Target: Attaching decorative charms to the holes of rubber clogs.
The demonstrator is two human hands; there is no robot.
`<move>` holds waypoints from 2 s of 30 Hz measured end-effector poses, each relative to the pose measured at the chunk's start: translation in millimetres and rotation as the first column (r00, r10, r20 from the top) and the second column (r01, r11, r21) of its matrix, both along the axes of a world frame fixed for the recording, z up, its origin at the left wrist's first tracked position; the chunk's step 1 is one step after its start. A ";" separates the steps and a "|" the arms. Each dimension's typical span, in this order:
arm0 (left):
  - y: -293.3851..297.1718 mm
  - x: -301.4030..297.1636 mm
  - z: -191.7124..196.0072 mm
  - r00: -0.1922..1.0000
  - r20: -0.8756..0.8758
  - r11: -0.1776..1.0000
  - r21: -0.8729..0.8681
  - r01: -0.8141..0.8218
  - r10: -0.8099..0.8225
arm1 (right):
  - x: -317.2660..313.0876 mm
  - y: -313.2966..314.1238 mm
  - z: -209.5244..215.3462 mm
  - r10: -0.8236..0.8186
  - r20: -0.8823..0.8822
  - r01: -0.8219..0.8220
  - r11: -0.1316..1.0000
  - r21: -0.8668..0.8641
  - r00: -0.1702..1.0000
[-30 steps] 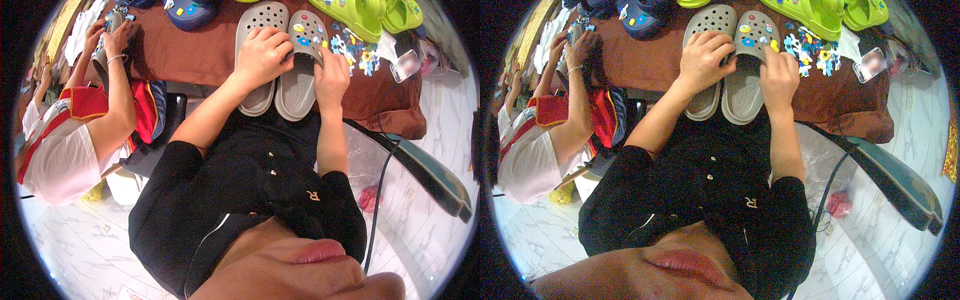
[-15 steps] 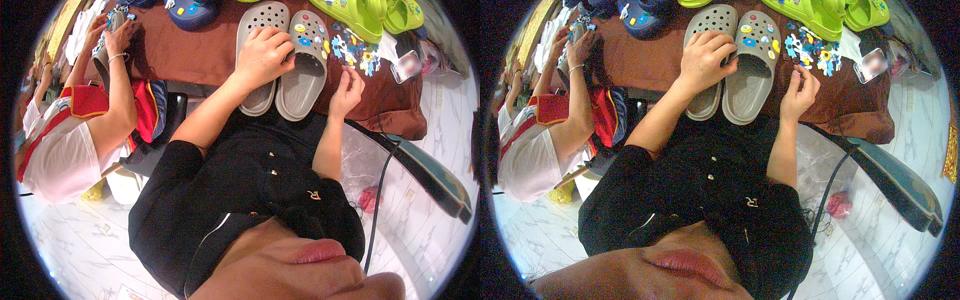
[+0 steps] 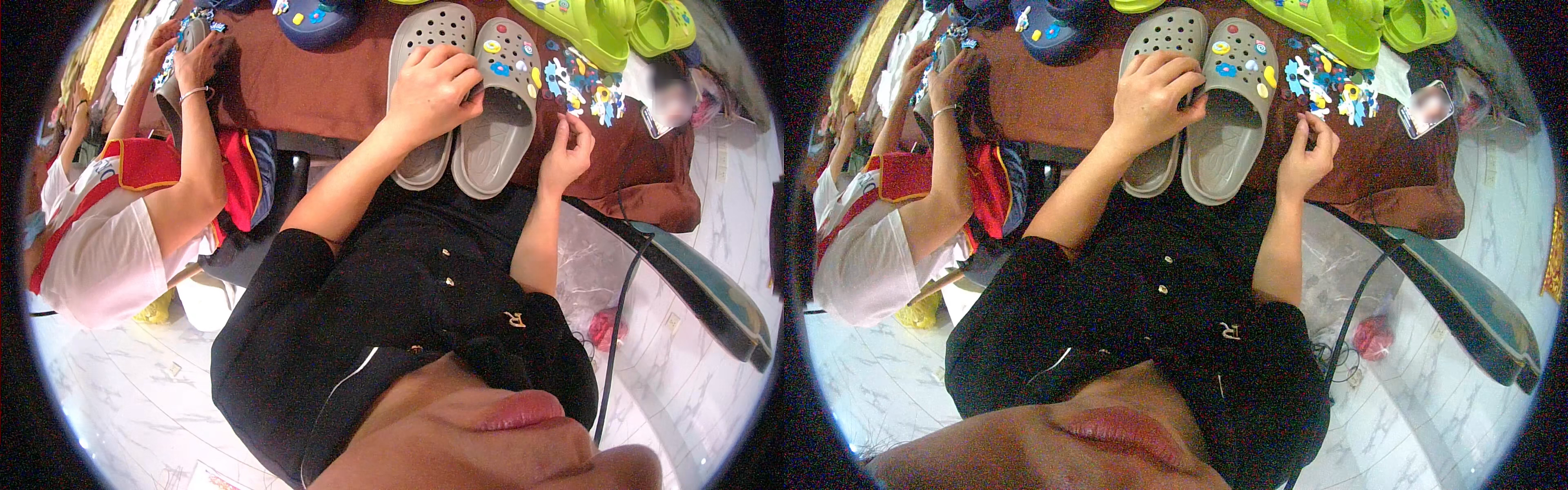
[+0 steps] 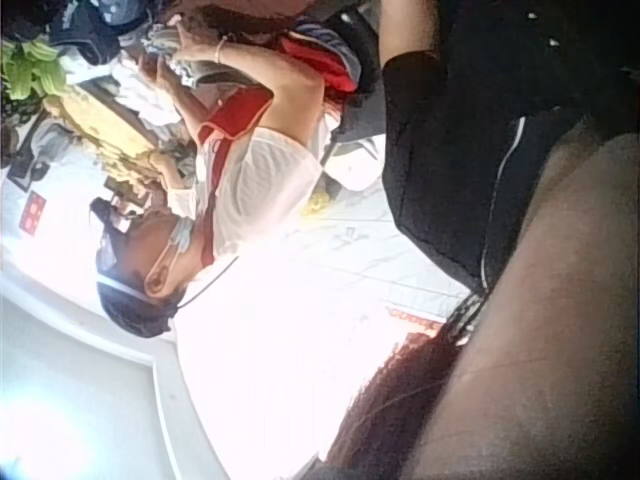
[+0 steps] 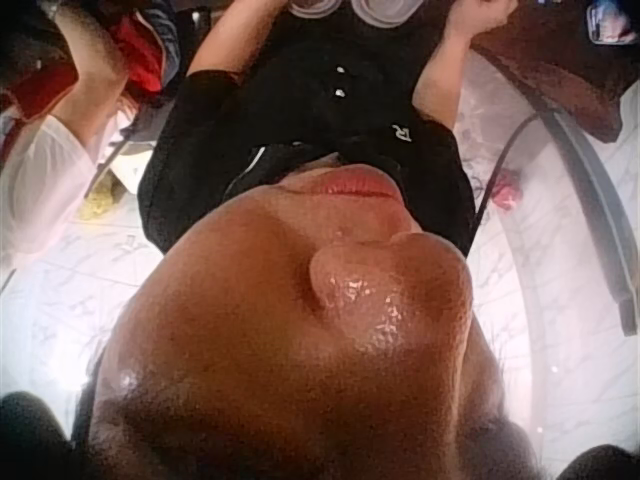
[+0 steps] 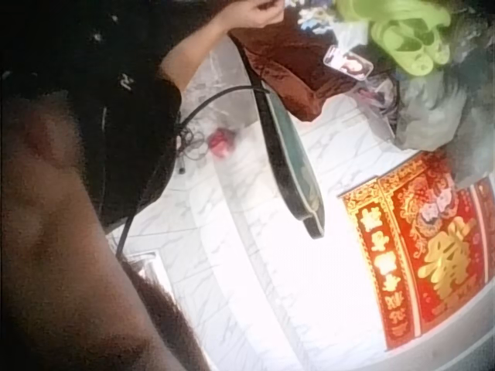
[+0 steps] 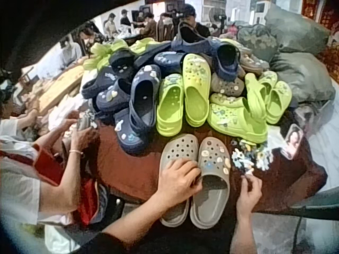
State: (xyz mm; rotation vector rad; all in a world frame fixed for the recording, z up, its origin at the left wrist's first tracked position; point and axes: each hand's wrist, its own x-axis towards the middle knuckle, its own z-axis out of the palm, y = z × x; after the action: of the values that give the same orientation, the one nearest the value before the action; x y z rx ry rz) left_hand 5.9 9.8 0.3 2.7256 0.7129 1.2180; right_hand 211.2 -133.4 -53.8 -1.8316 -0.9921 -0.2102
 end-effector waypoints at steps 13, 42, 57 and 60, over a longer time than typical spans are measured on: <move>0.2 -2.3 2.2 1.000 -0.013 1.000 0.005 -0.008 0.008 | -5.2 4.8 1.3 0.014 -0.016 -0.014 1.000 -0.008 1.000; -2.8 -1.9 0.8 1.000 -0.009 1.000 0.002 -0.003 0.003 | 40.2 20.7 2.2 0.019 0.292 0.072 0.952 -0.299 0.956; -2.6 -1.7 2.1 1.000 -0.007 1.000 0.000 0.002 -0.002 | 43.1 15.1 -3.3 -0.034 -0.056 0.039 0.995 0.094 0.998; -2.0 -0.8 2.0 1.000 -0.003 1.000 -0.005 0.009 -0.009 | 47.9 14.8 -7.0 -0.015 -0.144 0.045 0.977 0.209 0.989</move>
State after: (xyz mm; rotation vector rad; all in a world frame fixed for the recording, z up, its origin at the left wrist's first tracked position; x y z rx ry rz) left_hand 5.1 7.8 2.2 2.7239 0.7030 1.2092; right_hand 259.1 -118.5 -60.8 -1.6435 -0.8110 -0.1934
